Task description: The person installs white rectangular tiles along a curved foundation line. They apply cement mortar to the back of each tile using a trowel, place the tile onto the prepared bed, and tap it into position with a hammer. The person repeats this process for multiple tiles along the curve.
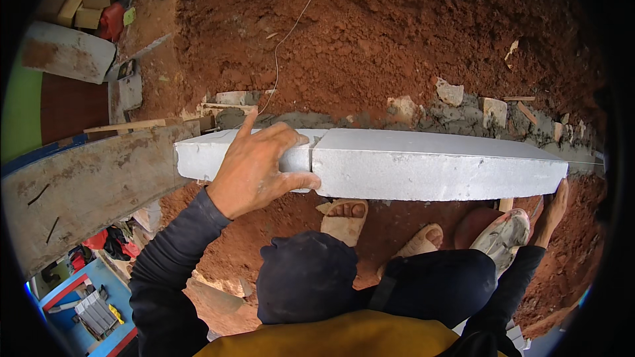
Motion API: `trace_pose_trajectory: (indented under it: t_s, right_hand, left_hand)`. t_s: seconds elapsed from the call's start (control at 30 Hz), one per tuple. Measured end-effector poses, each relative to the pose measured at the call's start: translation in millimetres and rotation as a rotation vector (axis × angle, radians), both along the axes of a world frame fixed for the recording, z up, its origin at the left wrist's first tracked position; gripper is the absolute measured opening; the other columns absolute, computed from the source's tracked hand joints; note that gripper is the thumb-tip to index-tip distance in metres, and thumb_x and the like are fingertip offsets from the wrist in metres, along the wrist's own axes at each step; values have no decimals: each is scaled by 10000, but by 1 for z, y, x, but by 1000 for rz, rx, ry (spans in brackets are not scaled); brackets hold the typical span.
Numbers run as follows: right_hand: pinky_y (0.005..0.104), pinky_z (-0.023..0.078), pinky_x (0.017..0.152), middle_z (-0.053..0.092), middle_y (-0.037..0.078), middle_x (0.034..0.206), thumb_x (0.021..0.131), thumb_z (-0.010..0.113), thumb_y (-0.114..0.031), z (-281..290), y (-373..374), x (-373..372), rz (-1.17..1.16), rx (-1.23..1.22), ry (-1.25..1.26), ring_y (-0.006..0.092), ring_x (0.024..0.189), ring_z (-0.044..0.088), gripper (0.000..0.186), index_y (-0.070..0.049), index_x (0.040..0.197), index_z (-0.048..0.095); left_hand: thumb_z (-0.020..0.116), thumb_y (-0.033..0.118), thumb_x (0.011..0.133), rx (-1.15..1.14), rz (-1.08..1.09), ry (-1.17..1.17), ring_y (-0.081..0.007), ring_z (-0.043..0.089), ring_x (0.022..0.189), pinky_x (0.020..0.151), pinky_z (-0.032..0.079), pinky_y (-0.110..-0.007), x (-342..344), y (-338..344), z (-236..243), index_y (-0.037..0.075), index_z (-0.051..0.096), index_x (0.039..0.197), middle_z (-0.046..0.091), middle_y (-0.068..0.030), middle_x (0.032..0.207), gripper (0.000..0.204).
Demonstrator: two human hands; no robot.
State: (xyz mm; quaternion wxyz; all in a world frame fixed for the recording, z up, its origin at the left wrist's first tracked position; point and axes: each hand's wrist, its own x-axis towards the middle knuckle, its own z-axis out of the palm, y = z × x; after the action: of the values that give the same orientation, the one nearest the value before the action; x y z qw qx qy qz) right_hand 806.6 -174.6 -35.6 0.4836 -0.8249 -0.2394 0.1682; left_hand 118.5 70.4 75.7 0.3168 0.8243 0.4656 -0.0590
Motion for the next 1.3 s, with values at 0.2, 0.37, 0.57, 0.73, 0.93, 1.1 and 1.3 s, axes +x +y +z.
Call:
trace_pose_trajectory:
  t_s: [0.2, 0.37, 0.57, 0.73, 0.93, 1.1, 1.3]
  right_hand:
    - [371, 542, 1064, 650, 157, 1434, 1141, 559, -372, 3, 6, -6, 53, 51, 2, 256, 1292, 651, 531, 14, 1504, 583]
    - [330, 489, 1052, 727, 100, 1299, 1125, 598, -330, 2, 24, -37, -90, 16, -133, 196, 1177, 657, 440, 59, 1305, 696]
    - [423, 454, 1170, 576, 186, 1562, 1084, 609, -484, 83, 10, -57, -261, -62, -62, 316, 1401, 580, 720, -11, 1605, 459]
    - [409, 558, 1043, 742, 123, 1334, 1117, 542, -538, 192, -174, -73, -433, 42, -85, 244, 1211, 702, 645, -91, 1582, 513]
    - [338, 594, 863, 762, 130, 1187, 1104, 571, -515, 119, -380, -141, -914, 27, 69, 201, 1033, 740, 582, -72, 1479, 615]
    - [305, 583, 712, 744, 72, 958, 1126, 578, -396, -26, -445, -263, -1331, 152, 28, 148, 789, 712, 388, -55, 1273, 692]
    - [489, 466, 1120, 661, 193, 1364, 985, 703, -465, -136, -409, -413, -619, -785, -106, 430, 1285, 591, 576, -84, 1413, 646]
  left_hand:
    - [881, 564, 794, 5, 0, 39, -381, 676, 1197, 1303, 212, -626, -2, 1, 1, 6, 725, 1225, 720, -151, 1137, 722]
    - [939, 427, 697, -64, -21, -79, -416, 652, 1212, 1157, 426, -532, 30, 15, 11, -32, 713, 1284, 721, -210, 1230, 779]
    - [922, 466, 749, 14, -301, -174, -440, 439, 1515, 1227, 391, -576, 105, -3, 6, 70, 446, 1627, 457, -223, 1628, 1074]
    - [877, 488, 822, 347, -751, -166, -434, 204, 1644, 1311, 208, -621, 157, -17, 13, 78, 319, 1696, 235, -200, 1779, 1115]
    - [765, 501, 924, 526, -970, -56, -408, 121, 1670, 1327, 29, -647, 209, -47, -23, 6, 267, 1697, 190, -209, 1794, 1045]
    - [702, 255, 971, 679, -950, -13, -347, 101, 1684, 1336, -13, -606, 214, -56, -42, 29, 185, 1727, 165, -189, 1806, 943]
    - [574, 138, 1013, 733, -991, -84, -331, 129, 1683, 1340, 9, -591, 224, -62, -46, 32, 170, 1734, 185, -180, 1806, 833]
